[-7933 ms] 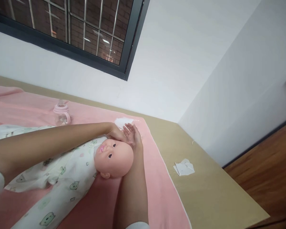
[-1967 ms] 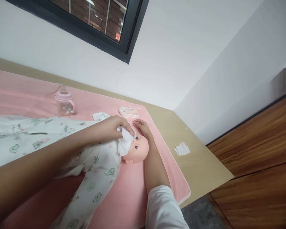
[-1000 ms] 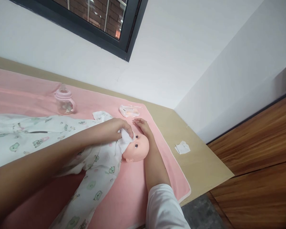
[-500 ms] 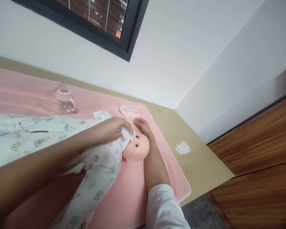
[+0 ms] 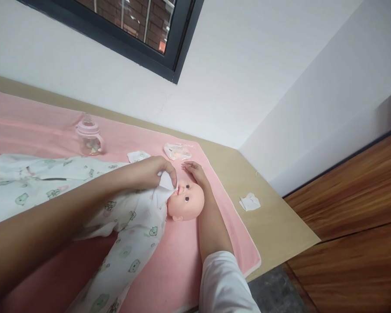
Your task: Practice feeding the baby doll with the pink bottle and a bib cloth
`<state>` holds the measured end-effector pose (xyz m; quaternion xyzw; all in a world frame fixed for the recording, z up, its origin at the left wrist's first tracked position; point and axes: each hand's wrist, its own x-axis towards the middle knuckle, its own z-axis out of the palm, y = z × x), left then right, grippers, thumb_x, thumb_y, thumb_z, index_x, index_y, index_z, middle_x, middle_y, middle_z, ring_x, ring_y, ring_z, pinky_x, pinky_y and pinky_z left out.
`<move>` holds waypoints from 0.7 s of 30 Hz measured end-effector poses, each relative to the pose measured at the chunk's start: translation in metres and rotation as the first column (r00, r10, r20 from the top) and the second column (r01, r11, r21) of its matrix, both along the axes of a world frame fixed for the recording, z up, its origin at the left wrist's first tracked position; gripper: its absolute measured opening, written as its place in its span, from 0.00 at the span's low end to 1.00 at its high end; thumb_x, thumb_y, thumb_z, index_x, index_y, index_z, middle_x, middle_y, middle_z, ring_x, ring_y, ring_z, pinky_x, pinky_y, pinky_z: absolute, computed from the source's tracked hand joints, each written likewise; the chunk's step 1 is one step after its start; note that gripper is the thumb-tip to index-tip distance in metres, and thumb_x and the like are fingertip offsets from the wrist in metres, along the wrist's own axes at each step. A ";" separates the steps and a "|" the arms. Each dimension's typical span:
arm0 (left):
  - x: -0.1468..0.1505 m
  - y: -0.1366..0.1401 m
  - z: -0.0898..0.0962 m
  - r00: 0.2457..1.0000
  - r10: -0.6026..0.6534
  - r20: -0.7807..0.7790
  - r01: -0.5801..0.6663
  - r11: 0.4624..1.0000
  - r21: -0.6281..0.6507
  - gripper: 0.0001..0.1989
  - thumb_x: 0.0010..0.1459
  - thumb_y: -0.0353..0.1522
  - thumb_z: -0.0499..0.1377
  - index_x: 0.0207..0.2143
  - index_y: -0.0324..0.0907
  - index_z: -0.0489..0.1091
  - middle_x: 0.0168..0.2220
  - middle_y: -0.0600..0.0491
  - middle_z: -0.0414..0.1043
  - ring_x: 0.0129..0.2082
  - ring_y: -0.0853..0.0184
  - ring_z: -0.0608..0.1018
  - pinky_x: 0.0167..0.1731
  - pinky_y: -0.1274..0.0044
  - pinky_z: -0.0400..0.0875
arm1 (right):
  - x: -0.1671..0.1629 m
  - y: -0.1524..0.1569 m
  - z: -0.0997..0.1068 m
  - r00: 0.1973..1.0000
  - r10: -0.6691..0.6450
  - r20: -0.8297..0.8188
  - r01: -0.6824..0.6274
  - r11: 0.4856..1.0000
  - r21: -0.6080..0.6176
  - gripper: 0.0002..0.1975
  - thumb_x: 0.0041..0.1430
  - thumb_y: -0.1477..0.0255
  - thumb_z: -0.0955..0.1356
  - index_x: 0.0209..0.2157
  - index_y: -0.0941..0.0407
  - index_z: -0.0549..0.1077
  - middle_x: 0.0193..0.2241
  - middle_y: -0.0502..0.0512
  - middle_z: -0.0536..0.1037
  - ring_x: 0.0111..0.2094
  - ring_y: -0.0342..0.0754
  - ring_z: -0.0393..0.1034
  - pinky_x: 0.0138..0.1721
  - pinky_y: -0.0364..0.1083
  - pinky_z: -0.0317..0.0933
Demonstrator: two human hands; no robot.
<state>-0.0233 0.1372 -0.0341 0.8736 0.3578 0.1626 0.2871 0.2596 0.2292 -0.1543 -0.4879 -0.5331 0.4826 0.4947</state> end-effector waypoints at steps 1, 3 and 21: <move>-0.001 0.001 0.001 1.000 -0.025 -0.014 0.025 0.999 -0.022 0.19 0.43 0.27 0.55 0.36 0.46 0.80 0.35 0.53 0.78 0.31 0.63 0.76 0.30 0.78 0.67 | 0.000 0.000 0.000 1.000 0.002 -0.006 -0.002 1.000 0.001 0.13 0.48 0.69 0.75 0.38 0.56 0.77 0.37 0.54 0.83 0.43 0.48 0.77 0.60 0.52 0.63; -0.002 0.001 0.001 0.997 -0.074 -0.030 0.072 0.995 -0.069 0.18 0.44 0.29 0.56 0.37 0.46 0.80 0.33 0.52 0.78 0.29 0.63 0.75 0.29 0.77 0.67 | 0.001 0.001 -0.001 1.000 0.003 -0.011 -0.003 1.000 -0.002 0.14 0.48 0.69 0.75 0.38 0.56 0.77 0.38 0.54 0.83 0.43 0.48 0.77 0.60 0.52 0.63; 0.000 -0.003 -0.006 0.996 -0.072 -0.052 0.072 0.997 -0.014 0.17 0.46 0.28 0.55 0.35 0.48 0.80 0.34 0.52 0.78 0.30 0.63 0.77 0.34 0.76 0.69 | 0.002 0.003 -0.004 1.000 0.010 -0.013 -0.010 1.000 0.005 0.14 0.49 0.68 0.76 0.38 0.55 0.77 0.39 0.55 0.82 0.44 0.48 0.77 0.61 0.54 0.62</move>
